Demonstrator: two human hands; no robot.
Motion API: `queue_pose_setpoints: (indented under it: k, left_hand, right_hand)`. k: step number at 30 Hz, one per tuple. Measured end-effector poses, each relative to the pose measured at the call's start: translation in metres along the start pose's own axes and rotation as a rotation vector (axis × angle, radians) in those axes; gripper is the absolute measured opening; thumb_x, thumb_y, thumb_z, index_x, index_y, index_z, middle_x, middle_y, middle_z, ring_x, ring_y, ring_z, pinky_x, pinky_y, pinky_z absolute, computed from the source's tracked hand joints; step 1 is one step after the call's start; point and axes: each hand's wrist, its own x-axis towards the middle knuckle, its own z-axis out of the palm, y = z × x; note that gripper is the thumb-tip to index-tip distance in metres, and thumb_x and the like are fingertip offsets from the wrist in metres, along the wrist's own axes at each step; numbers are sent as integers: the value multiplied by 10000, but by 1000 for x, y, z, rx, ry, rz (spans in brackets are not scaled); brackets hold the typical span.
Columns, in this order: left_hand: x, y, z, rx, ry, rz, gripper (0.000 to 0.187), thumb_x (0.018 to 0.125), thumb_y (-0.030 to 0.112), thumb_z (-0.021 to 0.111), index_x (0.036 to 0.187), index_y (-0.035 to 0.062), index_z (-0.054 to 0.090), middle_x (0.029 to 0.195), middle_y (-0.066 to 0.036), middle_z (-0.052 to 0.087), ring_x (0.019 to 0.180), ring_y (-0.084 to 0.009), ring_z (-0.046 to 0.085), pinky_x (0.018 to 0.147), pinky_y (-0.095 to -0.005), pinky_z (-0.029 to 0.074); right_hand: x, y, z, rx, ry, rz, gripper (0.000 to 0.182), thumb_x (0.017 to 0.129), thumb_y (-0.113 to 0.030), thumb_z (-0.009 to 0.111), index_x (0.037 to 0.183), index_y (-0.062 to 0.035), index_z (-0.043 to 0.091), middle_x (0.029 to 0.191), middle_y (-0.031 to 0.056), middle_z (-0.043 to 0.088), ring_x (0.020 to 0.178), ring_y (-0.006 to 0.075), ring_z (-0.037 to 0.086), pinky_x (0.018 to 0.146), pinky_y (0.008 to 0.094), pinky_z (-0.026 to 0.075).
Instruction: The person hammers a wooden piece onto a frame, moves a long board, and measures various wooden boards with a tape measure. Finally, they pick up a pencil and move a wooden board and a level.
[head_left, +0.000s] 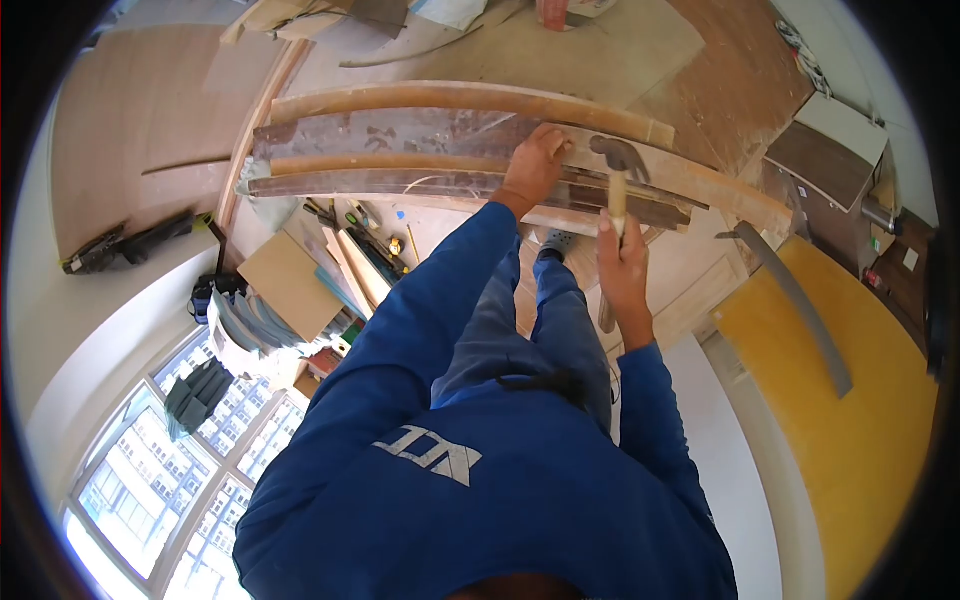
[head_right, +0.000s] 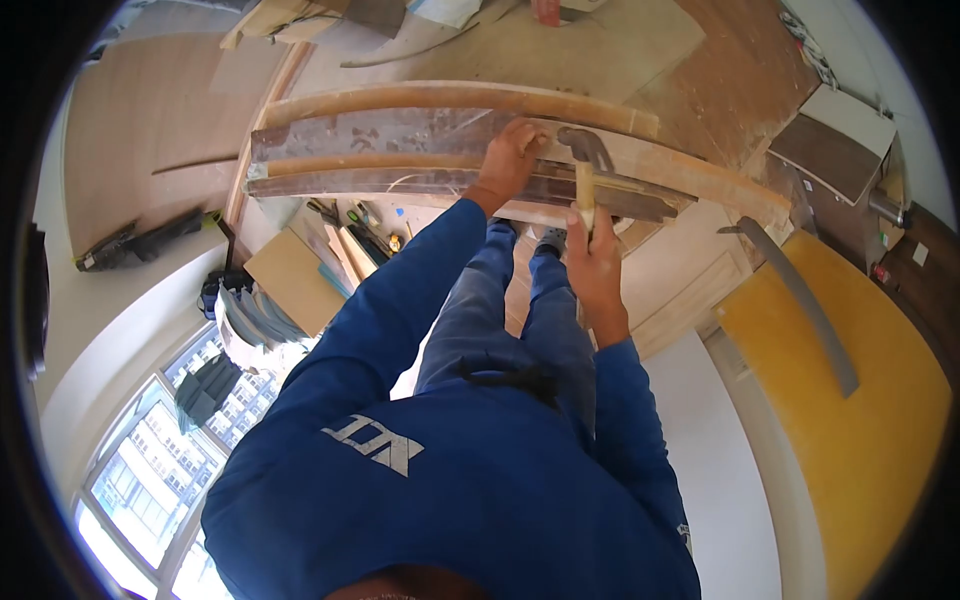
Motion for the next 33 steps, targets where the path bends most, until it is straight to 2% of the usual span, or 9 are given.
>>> queue_pose_setpoints:
  k: [1, 2, 5, 7, 13, 20, 22, 30, 33]
  left_hand:
    - [1, 0, 1, 1, 4, 12, 69, 901, 89, 644, 957, 50, 658, 1028, -164, 636, 943, -418, 626, 807, -488, 520]
    - [1, 1, 1, 1, 6, 25, 66, 901, 87, 646, 957, 54, 656, 1028, -162, 633, 937, -420, 625, 800, -490, 523]
    - [-1, -1, -1, -17, -11, 24, 70, 898, 75, 646, 962, 46, 652, 1032, -164, 626, 937, -422, 621, 794, -488, 527]
    - [-2, 0, -1, -18, 1, 25, 75, 895, 70, 646, 963, 40, 649, 1032, -166, 625, 940, -419, 621, 798, -485, 528]
    - [0, 0, -1, -1, 7, 23, 84, 886, 55, 639, 965, 24, 643, 1031, -173, 622, 951, -416, 620, 811, -481, 527]
    - [-1, -4, -1, -71, -7, 34, 58, 882, 48, 622, 936, 37, 638, 1024, -171, 614, 942, -417, 616, 812, -483, 524]
    - [-2, -5, 0, -44, -5, 32, 55, 880, 44, 619, 931, 37, 637, 1024, -170, 615, 943, -419, 615, 812, -482, 525]
    - [0, -5, -4, -104, -15, -46, 123, 880, 32, 620, 982, 44, 688, 1013, -168, 648, 977, -395, 628, 832, -444, 523]
    - [-5, -10, -14, -45, -72, 36, 273, 866, 114, 673, 1137, 82, 673, 1126, -169, 630, 1004, -407, 621, 843, -456, 527]
  right_hand:
    - [4, -5, 2, -74, -11, 59, 331, 1042, -290, 546, 1182, 3, 612, 739, 89, 607, 642, 175, 591, 595, 337, 462]
    - [8, 3, 5, -79, -19, 57, 331, 1042, -290, 546, 1182, 3, 612, 739, 89, 607, 642, 175, 591, 595, 337, 462]
    - [17, 16, 14, -269, 84, -185, 315, 1042, -274, 533, 1157, 11, 601, 777, 165, 648, 680, 301, 633, 631, 409, 485]
    - [17, -7, 15, -215, 170, -247, 323, 1035, -314, 536, 1061, 8, 550, 790, 299, 647, 735, 530, 610, 658, 569, 477]
    - [29, 1, 14, -677, 24, -182, 299, 1038, -282, 530, 1048, 16, 546, 778, 291, 650, 734, 523, 617, 670, 585, 470]
    - [20, -8, 17, -333, 197, -375, 339, 1040, -307, 510, 1060, 26, 567, 828, 302, 659, 767, 517, 630, 697, 601, 480]
    - [32, 10, 15, -699, 42, -226, 356, 1043, -319, 504, 1063, 30, 565, 844, 316, 655, 787, 524, 630, 708, 601, 481]
    - [32, 42, 13, -593, 73, -103, 361, 1044, -345, 492, 1008, 13, 519, 832, 326, 650, 803, 532, 631, 728, 602, 492]
    - [32, 48, 14, -694, 53, -81, 353, 1049, -343, 479, 1033, 9, 497, 832, 327, 653, 807, 534, 633, 730, 601, 494]
